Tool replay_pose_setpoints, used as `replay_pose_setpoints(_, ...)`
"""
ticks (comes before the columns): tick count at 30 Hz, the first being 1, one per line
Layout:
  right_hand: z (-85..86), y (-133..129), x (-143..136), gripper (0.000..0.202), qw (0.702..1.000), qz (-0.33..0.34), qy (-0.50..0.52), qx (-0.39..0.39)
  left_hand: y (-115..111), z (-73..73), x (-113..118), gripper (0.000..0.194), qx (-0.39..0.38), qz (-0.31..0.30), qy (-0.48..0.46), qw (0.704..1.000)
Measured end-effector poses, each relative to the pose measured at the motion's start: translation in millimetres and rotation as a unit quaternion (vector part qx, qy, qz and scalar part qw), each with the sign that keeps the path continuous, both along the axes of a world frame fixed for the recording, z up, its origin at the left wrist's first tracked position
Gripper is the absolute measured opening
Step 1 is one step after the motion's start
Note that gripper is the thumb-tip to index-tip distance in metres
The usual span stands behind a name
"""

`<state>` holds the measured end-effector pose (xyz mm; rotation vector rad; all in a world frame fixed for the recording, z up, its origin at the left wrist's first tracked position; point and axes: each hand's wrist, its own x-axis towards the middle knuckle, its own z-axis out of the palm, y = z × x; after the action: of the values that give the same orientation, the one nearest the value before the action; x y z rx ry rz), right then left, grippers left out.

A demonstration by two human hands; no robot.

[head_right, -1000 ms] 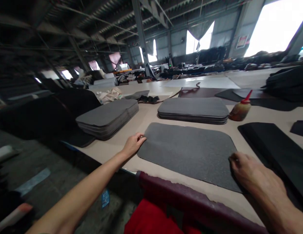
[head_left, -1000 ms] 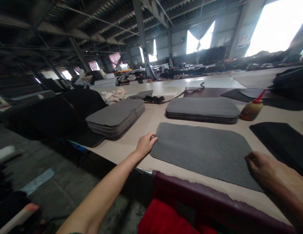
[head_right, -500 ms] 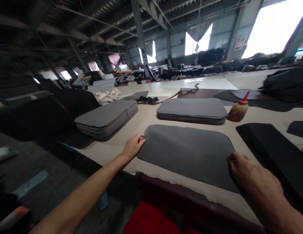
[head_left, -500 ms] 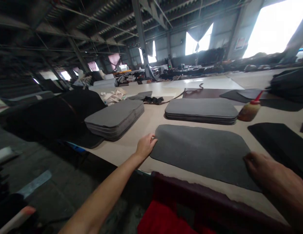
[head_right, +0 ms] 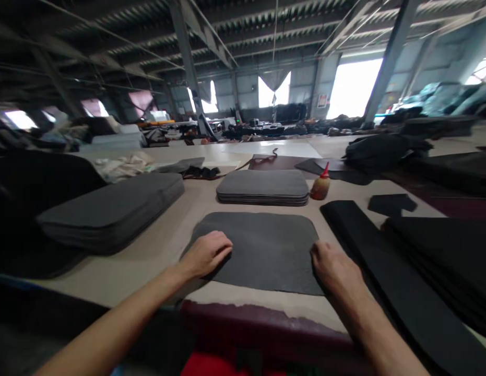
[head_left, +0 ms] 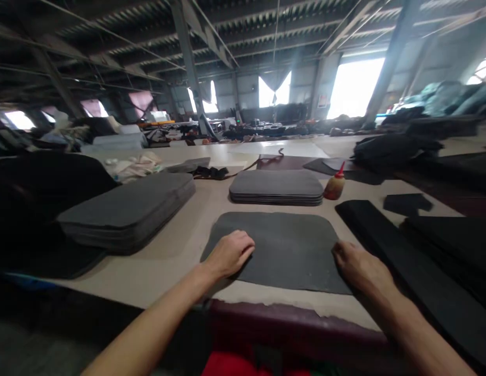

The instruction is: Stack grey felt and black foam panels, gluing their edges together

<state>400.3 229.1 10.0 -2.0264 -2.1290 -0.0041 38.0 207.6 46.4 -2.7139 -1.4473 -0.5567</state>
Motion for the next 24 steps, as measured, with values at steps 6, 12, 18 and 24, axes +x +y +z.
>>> replay_pose_setpoints(6, 12.6, -3, -12, 0.028, 0.999, -0.019, -0.024, -0.038, 31, -13.1, 48, 0.020, -0.037, -0.119, -0.015, 0.992)
replay_pose_setpoints(12, 9.1, 0, -1, 0.022, 0.999, 0.010, 0.032, -0.033, 44, -32.2, 54, 0.021, -0.048, -0.105, -0.093, 0.989)
replay_pose_setpoints(18, 34.4, 43, 23, 0.020, 0.979, -0.016, 0.201, 0.006, 48, -36.1, 51, 0.015, -0.105, -0.103, -0.180, 0.973)
replay_pose_setpoints(24, 30.2, 115, 19, 0.011, 0.965, -0.034, 0.259, -0.029, 51, -35.3, 50, 0.011, -0.135, -0.097, -0.210, 0.963)
